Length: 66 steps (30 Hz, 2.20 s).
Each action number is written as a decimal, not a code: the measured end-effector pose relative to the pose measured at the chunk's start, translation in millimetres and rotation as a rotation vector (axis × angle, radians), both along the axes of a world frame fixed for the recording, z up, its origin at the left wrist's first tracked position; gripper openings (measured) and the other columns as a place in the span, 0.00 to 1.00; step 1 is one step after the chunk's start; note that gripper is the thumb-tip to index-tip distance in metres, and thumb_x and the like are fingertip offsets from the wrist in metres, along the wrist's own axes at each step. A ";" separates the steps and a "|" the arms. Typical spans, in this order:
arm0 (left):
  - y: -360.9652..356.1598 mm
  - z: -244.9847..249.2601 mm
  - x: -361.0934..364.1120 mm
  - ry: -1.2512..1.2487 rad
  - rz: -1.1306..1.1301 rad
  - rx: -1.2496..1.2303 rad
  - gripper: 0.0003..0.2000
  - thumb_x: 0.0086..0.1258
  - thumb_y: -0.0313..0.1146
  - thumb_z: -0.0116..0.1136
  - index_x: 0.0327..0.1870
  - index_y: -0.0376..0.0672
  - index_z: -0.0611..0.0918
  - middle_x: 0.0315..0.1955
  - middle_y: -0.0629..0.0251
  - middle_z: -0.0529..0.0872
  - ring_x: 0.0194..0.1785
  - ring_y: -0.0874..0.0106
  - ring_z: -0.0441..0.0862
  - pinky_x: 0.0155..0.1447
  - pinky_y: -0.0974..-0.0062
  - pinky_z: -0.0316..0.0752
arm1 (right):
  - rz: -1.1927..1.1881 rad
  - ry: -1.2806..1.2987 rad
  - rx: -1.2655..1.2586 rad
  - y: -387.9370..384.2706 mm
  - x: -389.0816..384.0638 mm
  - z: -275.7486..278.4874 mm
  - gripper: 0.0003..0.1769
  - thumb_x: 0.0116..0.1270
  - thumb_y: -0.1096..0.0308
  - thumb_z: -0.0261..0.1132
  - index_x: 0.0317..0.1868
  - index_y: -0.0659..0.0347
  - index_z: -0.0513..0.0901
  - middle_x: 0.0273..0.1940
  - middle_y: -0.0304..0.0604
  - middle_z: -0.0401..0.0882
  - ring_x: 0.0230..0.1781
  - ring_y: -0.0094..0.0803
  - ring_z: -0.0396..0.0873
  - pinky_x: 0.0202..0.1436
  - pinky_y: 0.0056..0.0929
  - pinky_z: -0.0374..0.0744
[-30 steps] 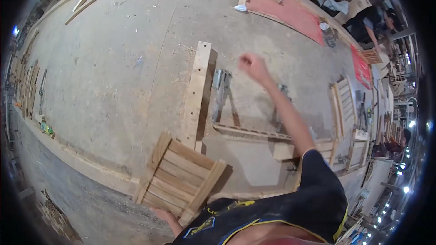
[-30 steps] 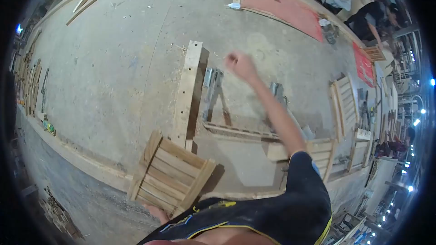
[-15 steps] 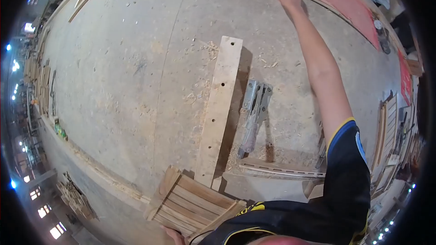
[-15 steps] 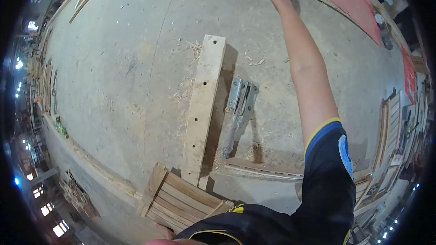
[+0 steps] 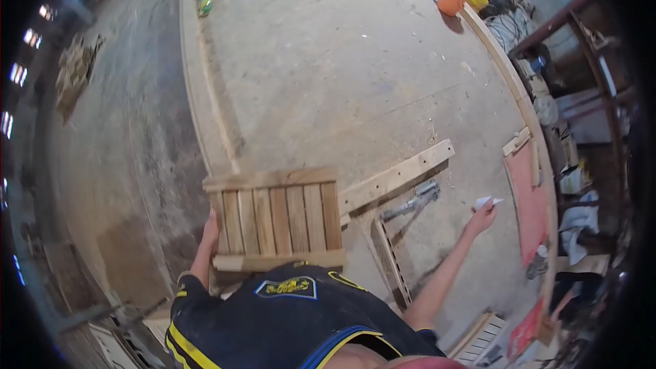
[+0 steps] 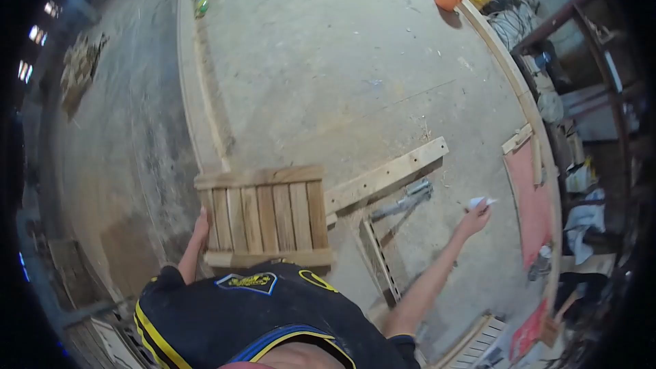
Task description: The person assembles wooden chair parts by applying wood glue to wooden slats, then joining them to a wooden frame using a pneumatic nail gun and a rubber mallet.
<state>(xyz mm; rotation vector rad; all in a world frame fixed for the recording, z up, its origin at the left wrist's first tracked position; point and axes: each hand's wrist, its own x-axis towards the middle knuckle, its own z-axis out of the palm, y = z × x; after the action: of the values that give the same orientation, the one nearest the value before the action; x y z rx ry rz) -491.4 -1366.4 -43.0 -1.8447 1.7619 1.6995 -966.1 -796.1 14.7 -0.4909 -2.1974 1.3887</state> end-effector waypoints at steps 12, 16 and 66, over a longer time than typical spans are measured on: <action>-3.6 17.8 44.6 -0.134 -0.375 0.301 0.31 0.70 0.60 0.43 0.55 0.39 0.77 0.37 0.64 0.82 0.28 0.76 0.80 0.26 0.76 0.73 | 0.819 -0.524 -0.385 -287.1 368.1 46.1 0.16 0.65 0.68 0.64 0.51 0.61 0.74 0.42 0.39 0.77 0.37 0.26 0.80 0.31 0.23 0.81; 18.4 23.5 84.4 0.012 -0.279 0.370 0.27 0.70 0.56 0.43 0.57 0.43 0.75 0.34 0.65 0.81 0.20 0.76 0.78 0.20 0.80 0.68 | 1.018 -0.625 -0.281 -322.0 413.2 24.4 0.21 0.58 0.66 0.70 0.51 0.62 0.76 0.42 0.42 0.79 0.34 0.24 0.80 0.32 0.21 0.77; 48.5 -13.1 101.7 0.523 0.183 0.724 0.17 0.66 0.46 0.54 0.31 0.38 0.77 0.17 0.63 0.77 0.14 0.79 0.67 0.17 0.80 0.59 | 1.291 -0.413 0.699 -368.2 457.2 26.0 0.22 0.50 0.58 0.70 0.44 0.61 0.82 0.40 0.53 0.81 0.43 0.48 0.79 0.48 0.40 0.77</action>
<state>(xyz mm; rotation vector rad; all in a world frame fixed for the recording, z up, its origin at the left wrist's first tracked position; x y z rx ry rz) -389.7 -1318.0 -56.2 -1.3326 0.8477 2.5982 -508.9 -1164.3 40.7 1.1819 -3.2711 0.8157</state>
